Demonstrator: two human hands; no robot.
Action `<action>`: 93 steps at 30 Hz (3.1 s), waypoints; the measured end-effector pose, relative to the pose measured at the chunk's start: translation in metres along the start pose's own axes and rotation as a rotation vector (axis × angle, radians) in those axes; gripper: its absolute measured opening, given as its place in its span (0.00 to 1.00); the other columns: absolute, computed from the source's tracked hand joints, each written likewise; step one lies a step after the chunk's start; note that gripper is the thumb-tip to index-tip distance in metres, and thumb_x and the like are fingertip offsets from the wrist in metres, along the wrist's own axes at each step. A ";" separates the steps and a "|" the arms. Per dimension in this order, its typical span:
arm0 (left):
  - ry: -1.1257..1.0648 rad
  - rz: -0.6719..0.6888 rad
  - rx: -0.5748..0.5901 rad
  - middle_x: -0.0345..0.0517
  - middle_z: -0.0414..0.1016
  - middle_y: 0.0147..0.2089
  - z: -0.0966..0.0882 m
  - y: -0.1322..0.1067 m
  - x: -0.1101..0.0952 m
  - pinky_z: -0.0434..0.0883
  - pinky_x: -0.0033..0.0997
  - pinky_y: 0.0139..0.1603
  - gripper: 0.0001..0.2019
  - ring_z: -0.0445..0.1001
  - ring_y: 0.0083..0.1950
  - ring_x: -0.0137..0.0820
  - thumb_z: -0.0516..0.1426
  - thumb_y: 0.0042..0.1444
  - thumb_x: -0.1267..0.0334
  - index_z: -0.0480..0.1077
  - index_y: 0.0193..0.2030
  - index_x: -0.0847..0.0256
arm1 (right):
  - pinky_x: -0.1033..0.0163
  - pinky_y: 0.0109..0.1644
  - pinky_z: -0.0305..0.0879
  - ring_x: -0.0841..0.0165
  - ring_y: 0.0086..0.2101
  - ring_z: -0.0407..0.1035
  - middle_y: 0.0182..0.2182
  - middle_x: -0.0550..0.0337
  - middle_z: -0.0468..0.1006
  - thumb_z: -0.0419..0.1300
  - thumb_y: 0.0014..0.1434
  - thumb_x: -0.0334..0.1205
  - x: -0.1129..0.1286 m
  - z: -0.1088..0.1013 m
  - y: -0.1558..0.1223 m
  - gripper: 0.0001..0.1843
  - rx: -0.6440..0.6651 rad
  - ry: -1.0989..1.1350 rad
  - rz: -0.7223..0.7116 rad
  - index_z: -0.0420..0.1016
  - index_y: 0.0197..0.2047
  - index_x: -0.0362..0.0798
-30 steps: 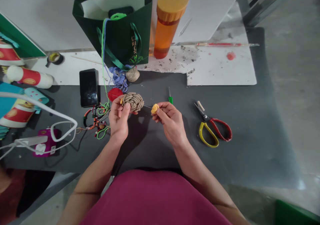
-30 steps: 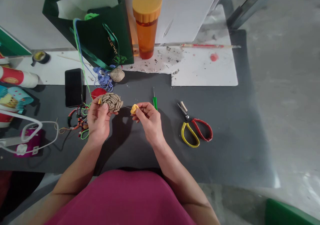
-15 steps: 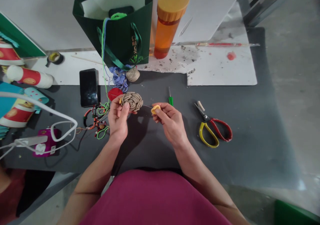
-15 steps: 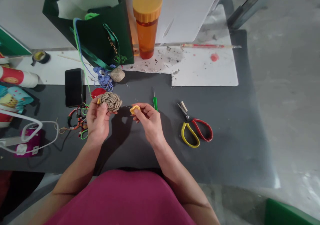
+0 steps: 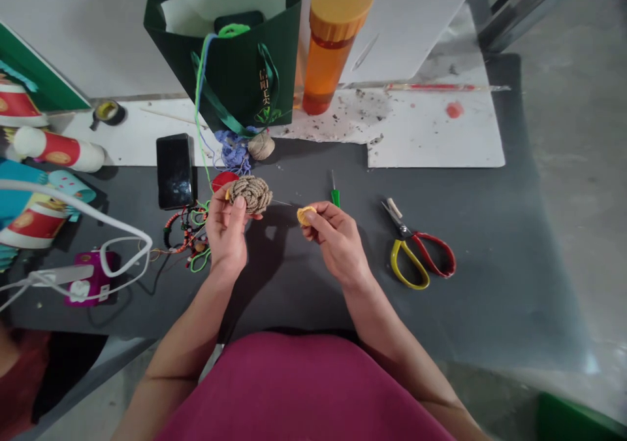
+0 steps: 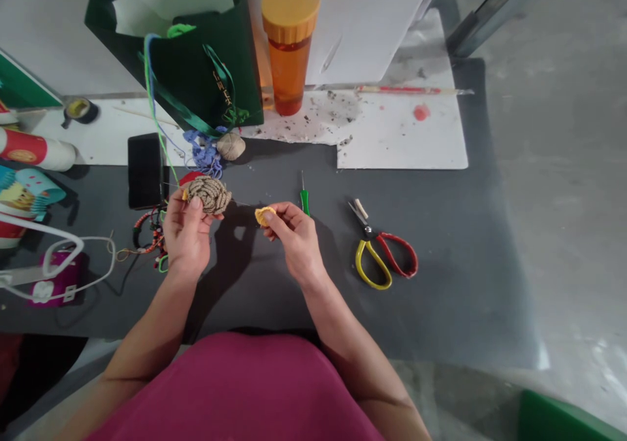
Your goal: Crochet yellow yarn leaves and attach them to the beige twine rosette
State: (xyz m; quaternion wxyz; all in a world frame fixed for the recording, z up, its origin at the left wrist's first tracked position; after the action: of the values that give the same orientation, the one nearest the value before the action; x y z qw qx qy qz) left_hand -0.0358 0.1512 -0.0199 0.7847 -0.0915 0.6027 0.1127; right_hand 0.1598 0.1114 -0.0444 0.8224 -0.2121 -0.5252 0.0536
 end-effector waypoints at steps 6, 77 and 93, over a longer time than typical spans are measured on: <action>0.029 -0.012 0.082 0.43 0.79 0.40 0.006 -0.002 0.002 0.80 0.30 0.38 0.17 0.80 0.37 0.30 0.69 0.53 0.49 0.76 0.44 0.55 | 0.66 0.27 0.63 0.75 0.23 0.67 0.25 0.66 0.77 0.75 0.45 0.55 0.000 0.001 -0.001 0.21 -0.004 -0.031 -0.012 0.76 0.31 0.50; 0.092 -0.063 0.111 0.41 0.81 0.43 0.014 -0.022 0.018 0.75 0.26 0.47 0.17 0.79 0.44 0.28 0.71 0.51 0.50 0.78 0.44 0.54 | 0.66 0.28 0.71 0.70 0.24 0.78 0.26 0.61 0.83 0.73 0.50 0.59 -0.007 0.015 -0.001 0.24 0.138 -0.061 -0.037 0.72 0.35 0.49; -0.054 -0.308 0.122 0.41 0.81 0.43 0.017 -0.020 0.027 0.76 0.26 0.44 0.20 0.78 0.43 0.28 0.74 0.45 0.51 0.78 0.42 0.55 | 0.66 0.30 0.71 0.71 0.25 0.76 0.25 0.61 0.83 0.72 0.51 0.61 -0.004 0.014 -0.002 0.24 0.122 -0.061 -0.066 0.75 0.33 0.49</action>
State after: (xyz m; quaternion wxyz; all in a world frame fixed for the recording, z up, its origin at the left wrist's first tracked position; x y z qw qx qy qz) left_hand -0.0076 0.1390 -0.0418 0.8128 -0.1316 0.5658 -0.0433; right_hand 0.1456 0.1130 -0.0417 0.8187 -0.1421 -0.5525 0.0649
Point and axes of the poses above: each hand's wrist, its own y-axis towards the middle knuckle, its own z-axis out of the palm, x = y × z, the point moved 8 cm from there along y, towards the middle knuckle
